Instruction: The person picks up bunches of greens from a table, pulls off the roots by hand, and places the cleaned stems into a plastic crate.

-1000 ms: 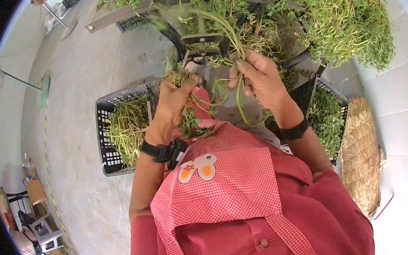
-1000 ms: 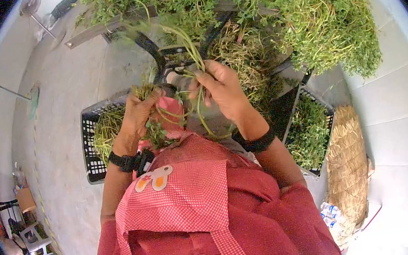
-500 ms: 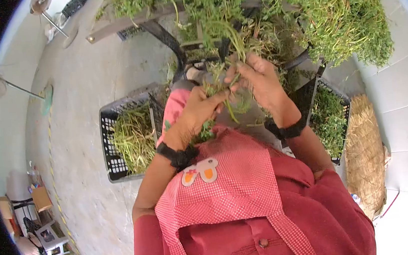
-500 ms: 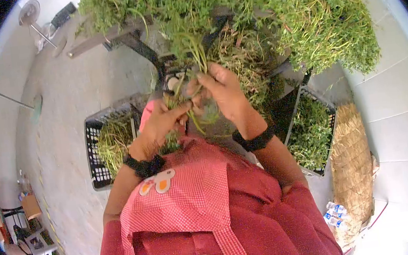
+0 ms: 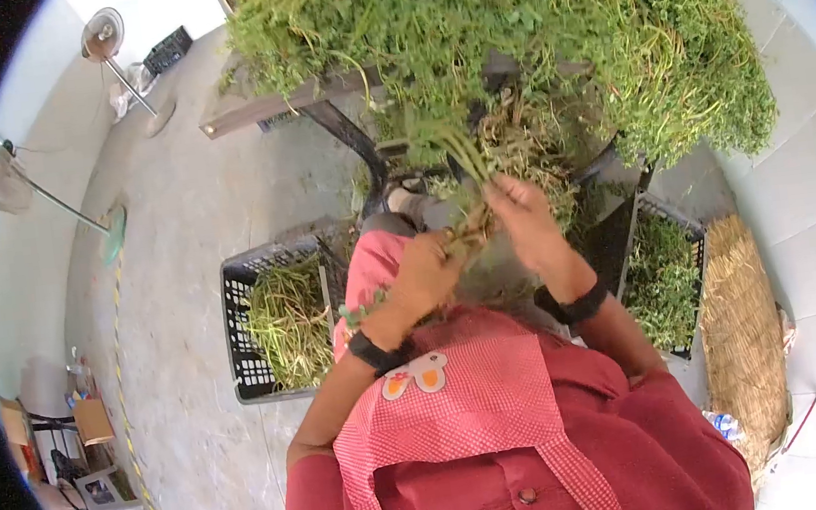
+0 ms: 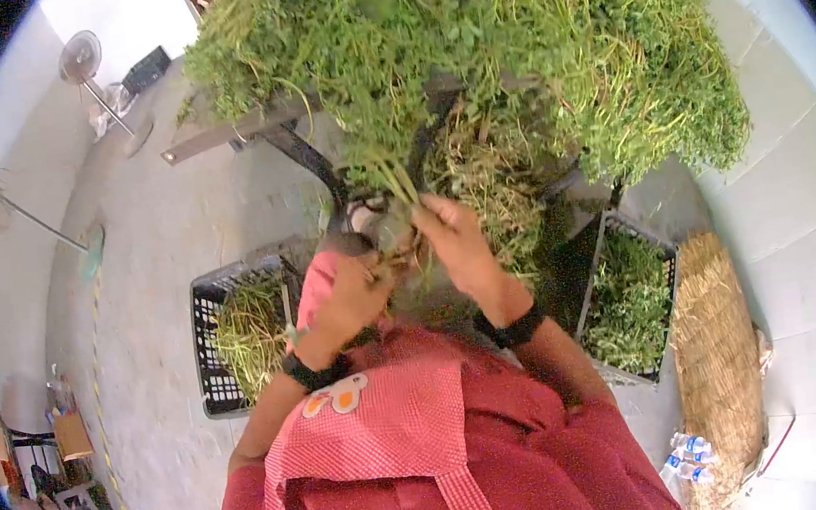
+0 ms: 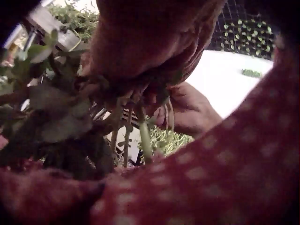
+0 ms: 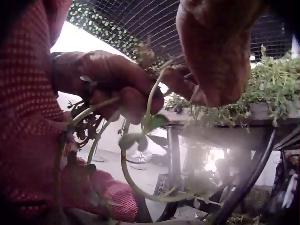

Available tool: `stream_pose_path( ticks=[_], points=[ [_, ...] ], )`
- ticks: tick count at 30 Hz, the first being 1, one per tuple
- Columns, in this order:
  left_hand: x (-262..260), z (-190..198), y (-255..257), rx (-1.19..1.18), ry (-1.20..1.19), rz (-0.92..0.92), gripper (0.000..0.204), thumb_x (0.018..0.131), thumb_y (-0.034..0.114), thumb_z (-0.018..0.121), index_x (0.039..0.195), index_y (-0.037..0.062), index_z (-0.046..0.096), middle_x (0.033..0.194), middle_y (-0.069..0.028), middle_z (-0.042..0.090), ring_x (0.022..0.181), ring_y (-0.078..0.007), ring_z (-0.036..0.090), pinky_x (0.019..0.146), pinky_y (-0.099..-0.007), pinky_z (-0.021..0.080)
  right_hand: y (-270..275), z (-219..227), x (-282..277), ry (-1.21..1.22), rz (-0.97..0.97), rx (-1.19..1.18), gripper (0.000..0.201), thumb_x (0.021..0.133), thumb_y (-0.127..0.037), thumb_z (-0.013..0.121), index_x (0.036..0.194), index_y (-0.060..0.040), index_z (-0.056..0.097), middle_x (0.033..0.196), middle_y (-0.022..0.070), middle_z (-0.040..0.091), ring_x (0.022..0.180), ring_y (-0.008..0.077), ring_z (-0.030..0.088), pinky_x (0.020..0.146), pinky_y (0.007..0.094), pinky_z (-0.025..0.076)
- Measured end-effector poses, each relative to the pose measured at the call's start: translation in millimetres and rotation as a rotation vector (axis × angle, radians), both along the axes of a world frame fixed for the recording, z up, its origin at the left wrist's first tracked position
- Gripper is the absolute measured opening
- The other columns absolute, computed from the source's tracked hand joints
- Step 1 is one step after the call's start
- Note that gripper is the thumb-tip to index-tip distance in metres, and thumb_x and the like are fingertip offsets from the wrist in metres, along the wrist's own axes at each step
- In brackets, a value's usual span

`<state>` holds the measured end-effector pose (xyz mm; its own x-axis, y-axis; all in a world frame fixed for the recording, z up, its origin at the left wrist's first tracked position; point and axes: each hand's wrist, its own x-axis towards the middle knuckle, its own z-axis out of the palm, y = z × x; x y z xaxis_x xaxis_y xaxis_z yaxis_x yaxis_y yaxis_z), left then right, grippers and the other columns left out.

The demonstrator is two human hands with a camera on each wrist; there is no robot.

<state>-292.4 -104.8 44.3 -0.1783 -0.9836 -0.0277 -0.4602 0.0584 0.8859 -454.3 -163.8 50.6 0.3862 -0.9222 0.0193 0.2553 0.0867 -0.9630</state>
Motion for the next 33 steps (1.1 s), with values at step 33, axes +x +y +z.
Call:
stream_pose_path(
  ticks=[33],
  points=[
    [55, 31, 26, -0.162, 0.278, 0.163, 0.018, 0.083, 0.0, 0.051, 0.101, -0.0012, 0.055, 0.072, -0.0053, 0.062, 0.066, -0.0158, 0.061, 0.059, -0.0273, 0.048, 1, 31, -33, 0.651, 0.03, -0.573, 0.022, 0.089, -0.019, 0.053, 0.085, 0.0019, 0.059, 0.059, 0.0037, 0.056, 0.055, 0.0091, 0.056, 0.049, 0.0255, 0.043]
  ],
)
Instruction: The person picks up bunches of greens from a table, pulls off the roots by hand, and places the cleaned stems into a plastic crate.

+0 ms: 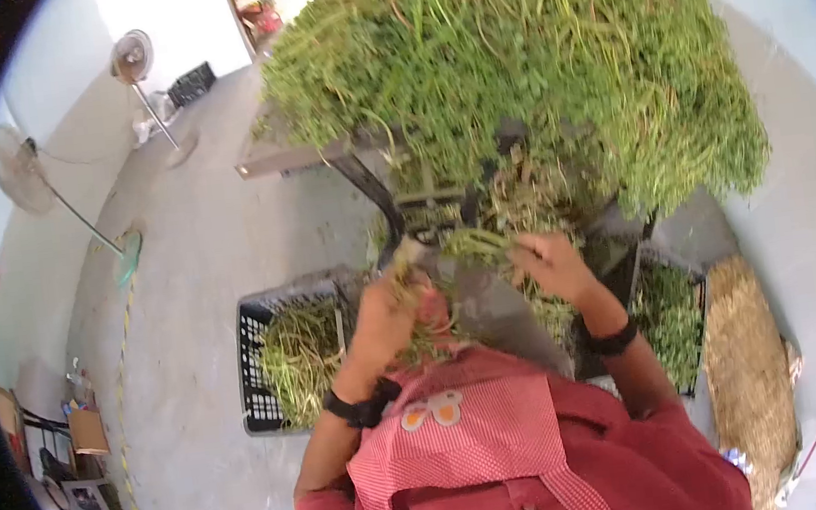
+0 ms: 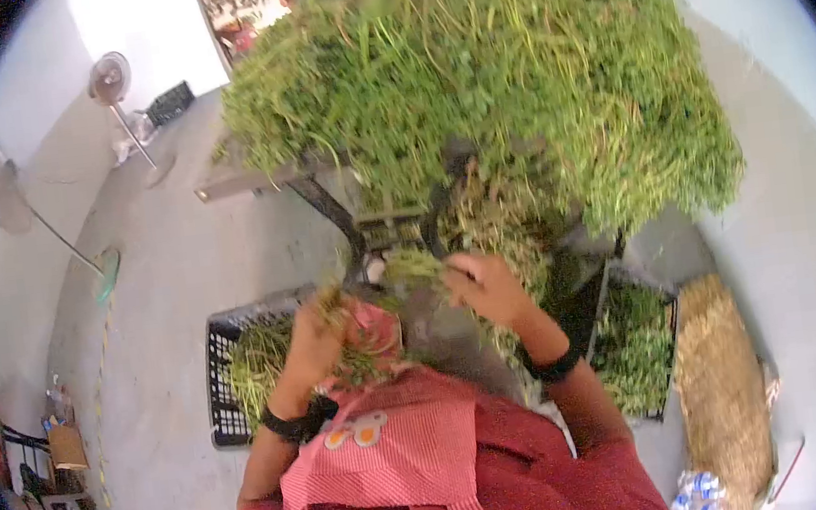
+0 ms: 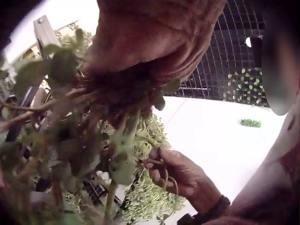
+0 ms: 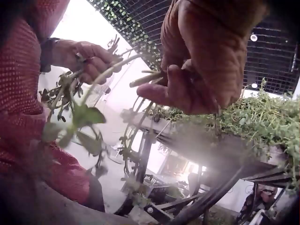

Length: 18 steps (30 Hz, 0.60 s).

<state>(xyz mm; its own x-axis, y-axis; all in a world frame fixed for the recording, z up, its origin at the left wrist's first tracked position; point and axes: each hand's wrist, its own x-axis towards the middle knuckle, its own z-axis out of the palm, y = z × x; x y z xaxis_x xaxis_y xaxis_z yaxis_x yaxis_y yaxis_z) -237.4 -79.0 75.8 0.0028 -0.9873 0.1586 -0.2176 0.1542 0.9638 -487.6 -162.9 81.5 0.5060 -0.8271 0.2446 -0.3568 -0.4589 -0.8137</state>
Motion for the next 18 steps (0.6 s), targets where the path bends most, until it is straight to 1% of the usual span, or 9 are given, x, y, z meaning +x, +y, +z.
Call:
stream_pose_path(
  ticks=[1, 4, 6, 7, 10, 13, 14, 16, 18],
  points=[
    [1, 6, -3, 0.023, 0.042, 0.001, 0.016, 0.084, 0.002, 0.053, 0.1, -0.0014, 0.056, 0.073, -0.0039, 0.061, 0.066, -0.0135, 0.06, 0.058, -0.0251, 0.047, 5, 11, 0, 0.015, 0.008, 0.14, 0.021, 0.089, -0.019, 0.054, 0.086, 0.0019, 0.059, 0.06, 0.0043, 0.056, 0.055, 0.0088, 0.055, 0.05, 0.0249, 0.042],
    [-5, 37, -6, 0.145, 0.063, -0.001, 0.012, 0.086, 0.005, 0.056, 0.095, -0.0017, 0.059, 0.075, -0.002, 0.061, 0.065, -0.0092, 0.056, 0.056, -0.0234, 0.045, 1, 5, -2, 0.063, 0.047, 0.159, 0.02, 0.089, -0.018, 0.054, 0.087, 0.0006, 0.06, 0.06, 0.0046, 0.056, 0.054, 0.0083, 0.053, 0.05, 0.0254, 0.042],
    [-8, 43, -15, 0.205, 0.036, 0.01, 0.01, 0.086, 0.007, 0.057, 0.09, -0.0017, 0.062, 0.077, -0.0016, 0.062, 0.064, -0.0073, 0.053, 0.054, -0.0238, 0.044, 0, 7, -1, 0.109, 0.157, 0.026, 0.019, 0.088, -0.018, 0.055, 0.091, 0.0003, 0.06, 0.063, 0.005, 0.056, 0.054, 0.0089, 0.051, 0.05, 0.026, 0.041],
    [-10, 41, -18, 0.116, -0.057, 0.007, 0.013, 0.085, 0.009, 0.059, 0.093, -0.0015, 0.062, 0.077, -0.0011, 0.062, 0.065, -0.0072, 0.054, 0.055, -0.0234, 0.044, 0, 8, 0, 0.103, 0.159, 0.043, 0.019, 0.088, -0.018, 0.055, 0.091, 0.0003, 0.06, 0.063, 0.005, 0.056, 0.054, 0.0089, 0.051, 0.05, 0.026, 0.041],
    [-20, 32, -28, -0.036, -0.176, -0.073, 0.018, 0.085, 0.012, 0.062, 0.098, -0.0009, 0.064, 0.077, -0.0006, 0.063, 0.066, -0.007, 0.055, 0.058, -0.0226, 0.045, 7, 9, 2, 0.1, 0.216, 0.0, 0.02, 0.083, -0.018, 0.058, 0.092, -0.0006, 0.061, 0.064, 0.0148, 0.054, 0.054, 0.0226, 0.054, 0.052, 0.0339, 0.041],
    [-27, 19, -42, -0.131, -0.223, -0.185, 0.019, 0.085, 0.015, 0.062, 0.096, 0.0001, 0.066, 0.075, -0.0007, 0.064, 0.068, -0.0063, 0.056, 0.061, -0.0232, 0.046, 5, 9, 0, 0.137, 0.285, 0.013, 0.02, 0.083, -0.019, 0.058, 0.092, -0.0011, 0.061, 0.066, 0.0162, 0.056, 0.056, 0.0273, 0.055, 0.053, 0.0348, 0.043],
    [-28, 18, -45, -0.009, -0.283, -0.248, 0.018, 0.086, 0.015, 0.061, 0.094, 0.0005, 0.066, 0.076, -0.0008, 0.064, 0.07, -0.0064, 0.056, 0.062, -0.0238, 0.046, 3, 6, -1, 0.136, 0.281, 0.018, 0.02, 0.083, -0.019, 0.058, 0.092, -0.0011, 0.061, 0.066, 0.0162, 0.056, 0.056, 0.0273, 0.055, 0.053, 0.0348, 0.043],
    [-30, 13, -47, 0.119, -0.343, -0.316, 0.017, 0.086, 0.015, 0.061, 0.092, 0.0009, 0.067, 0.076, -0.0009, 0.064, 0.071, -0.0065, 0.056, 0.063, -0.0244, 0.046, -1, -1, -4, 0.145, 0.275, -0.048, 0.019, 0.086, -0.017, 0.058, 0.095, -0.0005, 0.061, 0.065, 0.0091, 0.055, 0.056, 0.0122, 0.049, 0.053, 0.0281, 0.04],
    [-33, 7, -46, 0.107, -0.141, -0.498, 0.014, 0.086, 0.013, 0.06, 0.085, 0.0008, 0.066, 0.074, -0.001, 0.064, 0.072, -0.0075, 0.056, 0.066, -0.0249, 0.046, -2, -1, -6, 0.168, 0.267, -0.034, 0.019, 0.086, -0.017, 0.058, 0.094, -0.0006, 0.061, 0.064, 0.0093, 0.054, 0.055, 0.0132, 0.049, 0.052, 0.0288, 0.04]
  ],
)
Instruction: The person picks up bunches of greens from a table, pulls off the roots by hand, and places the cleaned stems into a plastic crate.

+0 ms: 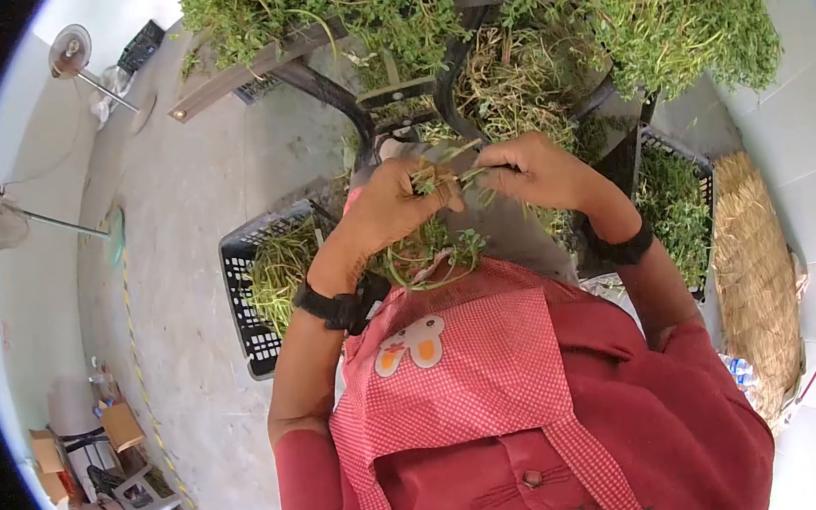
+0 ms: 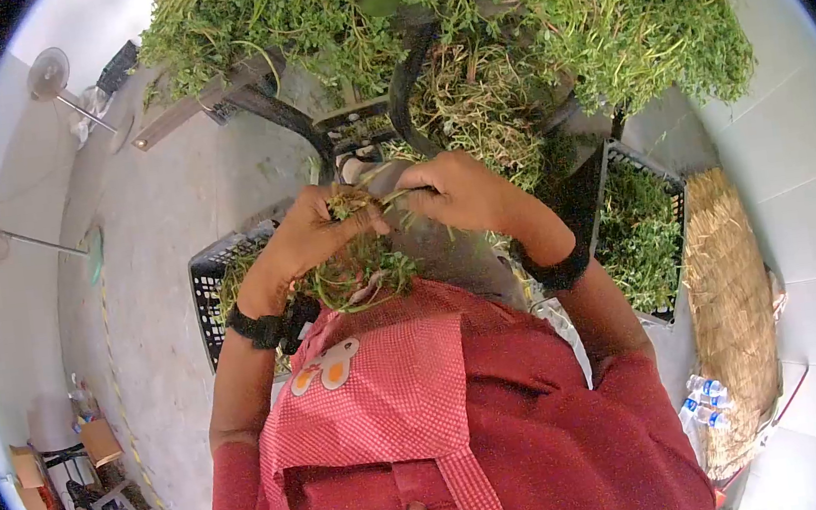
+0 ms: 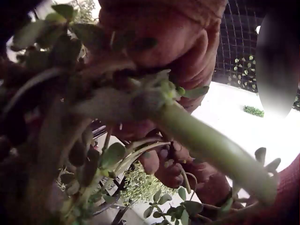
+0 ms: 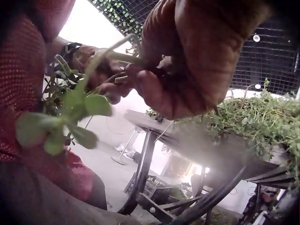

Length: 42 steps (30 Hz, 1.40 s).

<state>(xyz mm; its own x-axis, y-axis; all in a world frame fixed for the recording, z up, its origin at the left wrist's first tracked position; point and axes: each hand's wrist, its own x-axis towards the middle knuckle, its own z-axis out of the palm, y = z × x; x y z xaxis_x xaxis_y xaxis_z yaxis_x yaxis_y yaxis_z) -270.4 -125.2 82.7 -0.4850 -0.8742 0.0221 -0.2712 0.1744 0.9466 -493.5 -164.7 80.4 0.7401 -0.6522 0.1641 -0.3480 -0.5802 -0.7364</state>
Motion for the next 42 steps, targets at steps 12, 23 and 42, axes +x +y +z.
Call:
stream_pose_path(
  ticks=[12, 23, 42],
  points=[
    [-17, -10, 17, -0.431, -0.481, 0.116, 0.019, 0.075, 0.006, 0.059, 0.092, -0.0027, 0.059, 0.074, -0.0173, 0.061, 0.071, -0.0299, 0.061, 0.064, -0.0359, 0.046, 11, -20, 9, 0.23, -0.142, -0.26, 0.017, 0.08, -0.019, 0.056, 0.088, -0.0039, 0.059, 0.068, 0.0175, 0.056, 0.063, 0.0344, 0.057, 0.057, 0.0411, 0.044],
    [3, -38, 29, -0.079, -0.145, 0.167, 0.018, 0.078, 0.004, 0.058, 0.095, -0.0011, 0.059, 0.076, -0.0162, 0.06, 0.07, -0.023, 0.06, 0.065, -0.0321, 0.046, 29, -49, 21, -0.046, -0.163, 0.041, 0.03, 0.085, -0.029, 0.053, 0.08, -0.0001, 0.059, 0.074, 0.0211, 0.059, 0.072, 0.0394, 0.058, 0.064, 0.0459, 0.045],
    [9, -32, 39, 0.419, -0.009, 0.184, 0.018, 0.088, 0.018, 0.058, 0.095, 0.0019, 0.06, 0.069, 0.0011, 0.056, 0.053, -0.006, 0.048, 0.044, -0.0193, 0.035, 33, -66, 12, -0.061, -0.189, -0.037, 0.034, 0.087, -0.034, 0.05, 0.077, -0.0034, 0.062, 0.072, 0.0209, 0.058, 0.067, 0.0402, 0.057, 0.06, 0.0477, 0.044]
  ],
)
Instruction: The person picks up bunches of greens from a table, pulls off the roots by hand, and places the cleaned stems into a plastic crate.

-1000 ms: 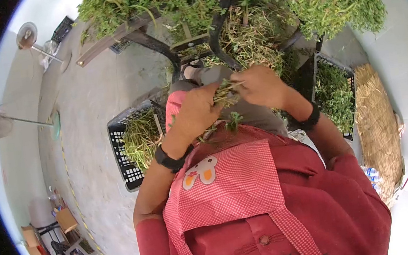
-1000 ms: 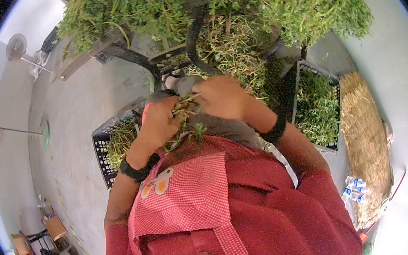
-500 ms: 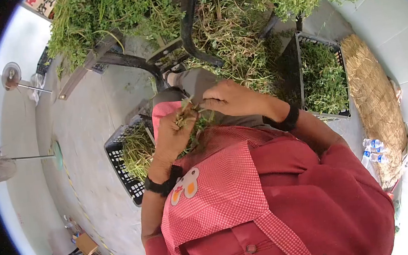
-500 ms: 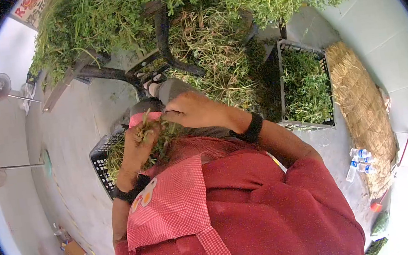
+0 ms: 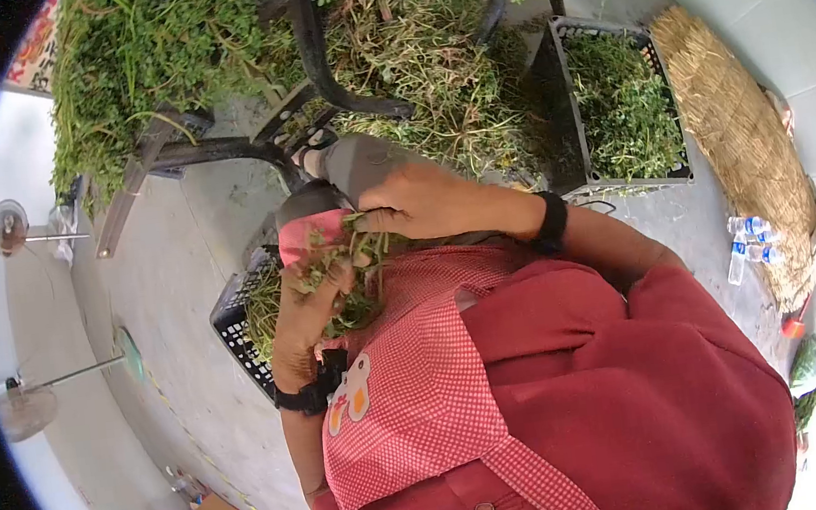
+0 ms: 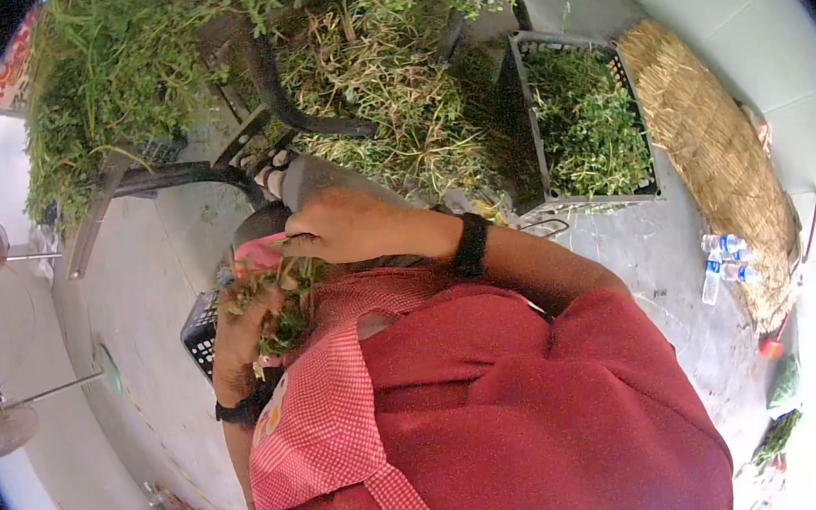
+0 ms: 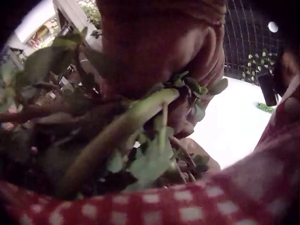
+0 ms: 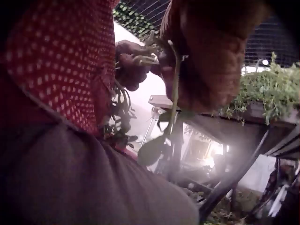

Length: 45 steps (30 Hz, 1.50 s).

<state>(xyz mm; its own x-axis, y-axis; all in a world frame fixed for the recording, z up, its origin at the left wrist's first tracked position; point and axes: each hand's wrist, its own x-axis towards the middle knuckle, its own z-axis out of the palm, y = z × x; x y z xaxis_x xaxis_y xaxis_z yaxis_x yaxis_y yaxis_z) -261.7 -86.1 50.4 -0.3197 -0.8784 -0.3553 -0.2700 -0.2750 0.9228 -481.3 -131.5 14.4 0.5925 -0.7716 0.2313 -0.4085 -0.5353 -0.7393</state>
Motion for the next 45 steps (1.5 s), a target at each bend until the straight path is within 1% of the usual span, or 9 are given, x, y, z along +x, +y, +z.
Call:
stream_pose_path(
  ticks=[8, 12, 14, 18, 27, 29, 35, 38, 45],
  points=[
    [-23, -15, 1, -0.621, -0.486, -0.158, 0.024, 0.075, 0.006, 0.06, 0.098, -0.0013, 0.059, 0.08, -0.0154, 0.063, 0.071, -0.0312, 0.061, 0.066, -0.033, 0.047, 30, 5, 22, 0.141, -0.117, 0.013, 0.027, 0.077, -0.026, 0.054, 0.072, -0.001, 0.063, 0.071, 0.0206, 0.062, 0.068, 0.0373, 0.062, 0.06, 0.0482, 0.049],
    [-16, -26, -2, -0.791, -0.588, -0.225, 0.028, 0.073, 0.008, 0.062, 0.099, -0.0008, 0.058, 0.085, -0.015, 0.062, 0.074, -0.0323, 0.061, 0.066, -0.0339, 0.048, 34, 23, 12, 0.083, -0.086, 0.051, 0.026, 0.076, -0.025, 0.055, 0.071, -0.0015, 0.063, 0.071, 0.02, 0.062, 0.065, 0.0357, 0.061, 0.059, 0.0474, 0.048],
    [-9, -26, -7, -0.736, -0.487, -0.296, 0.033, 0.073, 0.013, 0.065, 0.102, 0.0004, 0.057, 0.089, -0.0131, 0.063, 0.076, -0.0298, 0.062, 0.066, -0.0351, 0.048, 40, 46, 5, -0.329, 0.393, 0.169, 0.032, 0.086, -0.031, 0.054, 0.077, -0.0008, 0.057, 0.063, 0.0167, 0.056, 0.057, 0.0359, 0.055, 0.053, 0.0437, 0.044],
    [6, -27, -10, -0.537, -0.338, -0.001, 0.02, 0.08, 0.014, 0.062, 0.097, 0.0042, 0.06, 0.087, -0.0057, 0.061, 0.07, -0.0177, 0.057, 0.061, -0.0281, 0.045, 32, 56, 4, -0.386, 0.066, -0.223, 0.035, 0.088, -0.038, 0.054, 0.084, -0.0038, 0.058, 0.066, 0.0156, 0.055, 0.056, 0.0313, 0.054, 0.053, 0.0406, 0.043],
    [27, 14, -27, -0.017, 0.063, 0.687, 0.032, 0.082, 0.037, 0.065, 0.097, 0.0093, 0.063, 0.081, 0.002, 0.056, 0.07, -0.0072, 0.049, 0.06, -0.0222, 0.039, -33, -160, -110, 0.084, -0.635, 0.516, 0.027, 0.087, -0.024, 0.056, 0.102, -0.0023, 0.06, 0.086, 0.0146, 0.064, 0.078, 0.0299, 0.06, 0.068, 0.0396, 0.048],
    [-5, 33, -14, -0.52, -0.043, 0.527, 0.022, 0.085, 0.03, 0.063, 0.093, 0.0095, 0.061, 0.076, 0.002, 0.055, 0.057, -0.007, 0.047, 0.049, -0.0217, 0.037, -72, -185, -128, 0.353, -0.473, 0.408, 0.037, 0.086, -0.034, 0.059, 0.109, -0.004, 0.058, 0.097, 0.014, 0.065, 0.081, 0.0272, 0.061, 0.071, 0.0388, 0.048],
    [-7, 15, -28, 0.017, 0.605, 0.433, 0.024, 0.088, 0.024, 0.059, 0.094, 0.0006, 0.061, 0.069, -0.0055, 0.063, 0.055, -0.0122, 0.058, 0.048, -0.024, 0.046, -163, -15, -87, -0.042, -0.642, -0.362, 0.044, 0.085, -0.039, 0.058, 0.112, -0.005, 0.061, 0.103, 0.0151, 0.063, 0.094, 0.0247, 0.062, 0.083, 0.0344, 0.048],
    [-15, 7, -27, 0.01, 0.511, 0.394, 0.016, 0.09, 0.017, 0.056, 0.088, 0.0008, 0.059, 0.06, -0.0075, 0.059, 0.049, -0.0159, 0.056, 0.044, -0.0273, 0.047, -108, 63, -41, -0.302, -0.245, 0.002, 0.035, 0.082, -0.028, 0.063, 0.109, -0.0054, 0.062, 0.109, 0.0115, 0.062, 0.1, 0.0215, 0.059, 0.081, 0.0306, 0.048],
    [-24, 5, -25, -0.041, 0.571, 0.354, 0.018, 0.086, 0.016, 0.062, 0.09, -0.0004, 0.057, 0.073, -0.0075, 0.063, 0.063, -0.0149, 0.059, 0.054, -0.026, 0.05, -13, 86, 40, -0.237, -0.009, -0.42, 0.037, 0.066, -0.019, 0.073, 0.102, -0.0106, 0.065, 0.093, 0.0075, 0.06, 0.086, 0.0218, 0.058, 0.072, 0.0294, 0.049]
  ],
)
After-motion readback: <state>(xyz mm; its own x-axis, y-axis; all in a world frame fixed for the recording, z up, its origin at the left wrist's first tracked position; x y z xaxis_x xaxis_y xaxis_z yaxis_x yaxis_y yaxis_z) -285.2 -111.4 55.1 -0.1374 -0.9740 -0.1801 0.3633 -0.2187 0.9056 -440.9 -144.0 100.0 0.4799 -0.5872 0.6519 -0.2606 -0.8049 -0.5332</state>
